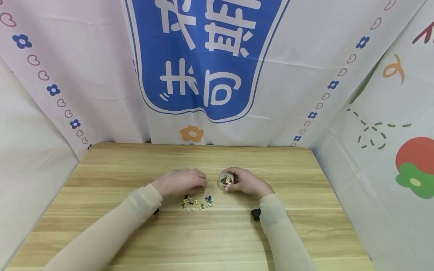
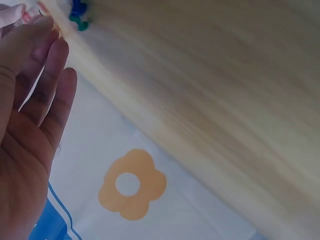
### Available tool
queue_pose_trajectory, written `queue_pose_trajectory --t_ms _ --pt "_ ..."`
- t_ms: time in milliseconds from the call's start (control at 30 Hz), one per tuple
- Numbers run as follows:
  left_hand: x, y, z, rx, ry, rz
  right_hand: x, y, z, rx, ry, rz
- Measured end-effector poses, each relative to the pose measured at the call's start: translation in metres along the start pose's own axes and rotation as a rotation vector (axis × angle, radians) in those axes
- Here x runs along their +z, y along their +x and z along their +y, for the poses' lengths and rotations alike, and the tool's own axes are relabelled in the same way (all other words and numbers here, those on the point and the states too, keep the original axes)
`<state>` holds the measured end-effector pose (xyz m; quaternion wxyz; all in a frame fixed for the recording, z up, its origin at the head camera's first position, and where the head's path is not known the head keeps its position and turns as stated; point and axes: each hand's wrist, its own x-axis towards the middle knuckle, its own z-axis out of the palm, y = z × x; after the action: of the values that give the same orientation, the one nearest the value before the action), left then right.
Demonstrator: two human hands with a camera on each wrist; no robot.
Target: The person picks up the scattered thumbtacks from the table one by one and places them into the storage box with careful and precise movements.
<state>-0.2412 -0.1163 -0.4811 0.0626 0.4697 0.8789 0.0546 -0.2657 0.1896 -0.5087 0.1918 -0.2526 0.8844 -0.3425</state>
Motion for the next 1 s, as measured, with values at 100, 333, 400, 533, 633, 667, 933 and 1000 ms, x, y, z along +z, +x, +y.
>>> queue_pose_trajectory --t_ms 100,333,400,533,633,667,933,1000 --pt "-0.001 0.003 0.003 -0.023 -0.034 0.036 0.000 0.000 0.000 0.011 0.011 -0.006" --pt "-0.002 0.011 0.009 -0.057 -0.066 0.104 -0.001 0.000 -0.001 -0.001 0.002 -0.004" --pt "-0.003 0.014 0.011 -0.071 -0.076 0.122 -0.001 -0.001 -0.001 0.003 0.004 -0.003" --pt "-0.006 0.019 0.016 -0.103 -0.085 0.154 -0.001 -0.001 -0.001 -0.002 -0.001 0.000" --pt "-0.008 0.022 0.020 -0.140 -0.103 0.177 -0.001 -0.001 -0.001 -0.008 0.003 0.001" --pt "-0.009 0.023 0.022 -0.155 -0.112 0.182 -0.001 -0.001 -0.001 -0.009 0.008 0.000" --pt "-0.007 0.035 0.038 -0.250 -0.123 0.230 -0.001 -0.001 0.000 -0.015 0.008 0.002" --pt "-0.006 0.039 0.041 -0.258 -0.118 0.242 -0.001 -0.001 0.000 -0.012 0.006 0.005"
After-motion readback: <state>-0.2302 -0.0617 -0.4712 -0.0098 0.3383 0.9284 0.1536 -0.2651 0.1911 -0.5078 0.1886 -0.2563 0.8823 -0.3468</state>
